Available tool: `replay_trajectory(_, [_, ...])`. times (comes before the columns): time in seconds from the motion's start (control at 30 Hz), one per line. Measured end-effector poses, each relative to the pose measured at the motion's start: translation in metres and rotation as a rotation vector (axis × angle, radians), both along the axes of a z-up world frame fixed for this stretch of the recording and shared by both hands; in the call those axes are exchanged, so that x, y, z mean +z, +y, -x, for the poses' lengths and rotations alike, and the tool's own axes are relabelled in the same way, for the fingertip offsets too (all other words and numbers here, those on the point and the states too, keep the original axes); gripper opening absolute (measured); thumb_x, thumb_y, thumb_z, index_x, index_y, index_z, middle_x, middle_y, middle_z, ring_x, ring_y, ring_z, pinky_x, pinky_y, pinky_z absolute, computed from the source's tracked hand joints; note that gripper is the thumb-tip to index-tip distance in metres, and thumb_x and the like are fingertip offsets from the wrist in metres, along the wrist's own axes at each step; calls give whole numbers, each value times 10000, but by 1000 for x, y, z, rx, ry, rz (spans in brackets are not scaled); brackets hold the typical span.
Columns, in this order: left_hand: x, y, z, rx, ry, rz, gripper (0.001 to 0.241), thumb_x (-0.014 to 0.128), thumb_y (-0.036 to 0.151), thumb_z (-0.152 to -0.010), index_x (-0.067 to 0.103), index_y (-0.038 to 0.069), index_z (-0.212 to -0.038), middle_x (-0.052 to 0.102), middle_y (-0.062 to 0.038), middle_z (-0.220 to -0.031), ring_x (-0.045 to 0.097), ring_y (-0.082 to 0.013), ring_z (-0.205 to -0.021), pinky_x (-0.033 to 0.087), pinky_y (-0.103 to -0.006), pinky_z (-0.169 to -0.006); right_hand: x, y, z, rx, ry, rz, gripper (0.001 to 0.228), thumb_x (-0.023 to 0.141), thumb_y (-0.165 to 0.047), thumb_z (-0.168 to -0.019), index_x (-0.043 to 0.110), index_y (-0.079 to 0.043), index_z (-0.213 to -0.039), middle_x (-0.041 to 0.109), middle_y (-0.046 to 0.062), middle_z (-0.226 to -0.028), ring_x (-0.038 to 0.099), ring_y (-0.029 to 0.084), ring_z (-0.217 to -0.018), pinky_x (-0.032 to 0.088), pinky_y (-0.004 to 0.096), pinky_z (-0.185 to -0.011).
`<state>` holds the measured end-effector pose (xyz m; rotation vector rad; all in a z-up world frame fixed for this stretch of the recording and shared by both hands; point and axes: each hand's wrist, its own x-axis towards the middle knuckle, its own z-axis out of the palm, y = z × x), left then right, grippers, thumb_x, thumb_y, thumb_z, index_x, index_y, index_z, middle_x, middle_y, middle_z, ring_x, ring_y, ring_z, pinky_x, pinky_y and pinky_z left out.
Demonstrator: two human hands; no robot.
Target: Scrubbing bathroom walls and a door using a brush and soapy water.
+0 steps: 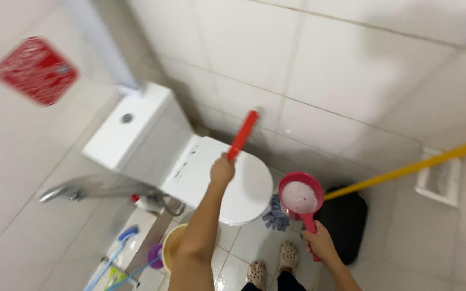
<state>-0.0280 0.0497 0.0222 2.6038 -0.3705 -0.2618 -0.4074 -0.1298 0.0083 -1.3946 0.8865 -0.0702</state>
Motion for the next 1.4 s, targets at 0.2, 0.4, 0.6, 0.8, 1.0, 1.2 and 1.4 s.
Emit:
replay_trajectory(0.2, [131,149,144,-110,187,294,460,741,432,-839,690,108,-1162,757,-169,-945,742,-341,-886,572,-449,-813,49,34,-48,321,66,126,330,670,-107,-812,590,-171,-1126,528,67,-556,485,191,-372,411,349,-385])
replay_trajectory(0.4, [202,208,202,-83,281,-120,375,679,458,-943,742,110,-1067,756,-130,-989,718,-310,-954,544,-457,-834,53,66,-88,638,-11,183,228,682,-56,-831,586,42,-1013,574,76,-596,553,168,-420,462,336,-409])
replay_trajectory(0.6, [148,207,214,77,77,-335,197,622,175,-920,774,104,-1023,777,-111,-1014,769,-289,-923,615,-427,-750,97,110,-119,1011,42,211,278,667,-68,-806,593,-28,-1071,569,72,-592,529,174,-403,451,335,-411])
replay_trajectory(0.8, [179,228,232,249,247,-274,224,602,196,-948,769,113,-1073,751,-139,-1084,747,-290,-994,597,-439,-786,128,135,-142,1277,34,302,273,664,-81,-822,582,-15,-1073,591,52,-602,551,156,-405,460,317,-393])
replay_trajectory(1.0, [191,260,239,288,205,-342,215,628,228,-953,764,115,-1075,752,-128,-1093,759,-286,-991,605,-441,-795,142,170,-162,1377,94,277,285,641,-63,-818,578,-31,-1095,596,43,-600,564,133,-418,459,293,-394])
replay_trajectory(1.2, [191,309,232,415,137,-254,344,728,415,-903,763,102,-1041,775,-127,-1046,748,-293,-990,591,-426,-808,150,220,-187,1371,29,251,278,638,-42,-813,563,-7,-1079,560,38,-592,527,147,-409,447,310,-399])
replay_trajectory(1.4, [185,368,205,372,175,-210,344,716,412,-885,771,97,-1013,762,-136,-1047,731,-306,-1007,583,-444,-836,165,277,-200,1327,54,323,240,637,-63,-817,572,-21,-1044,554,48,-584,525,155,-416,451,317,-415])
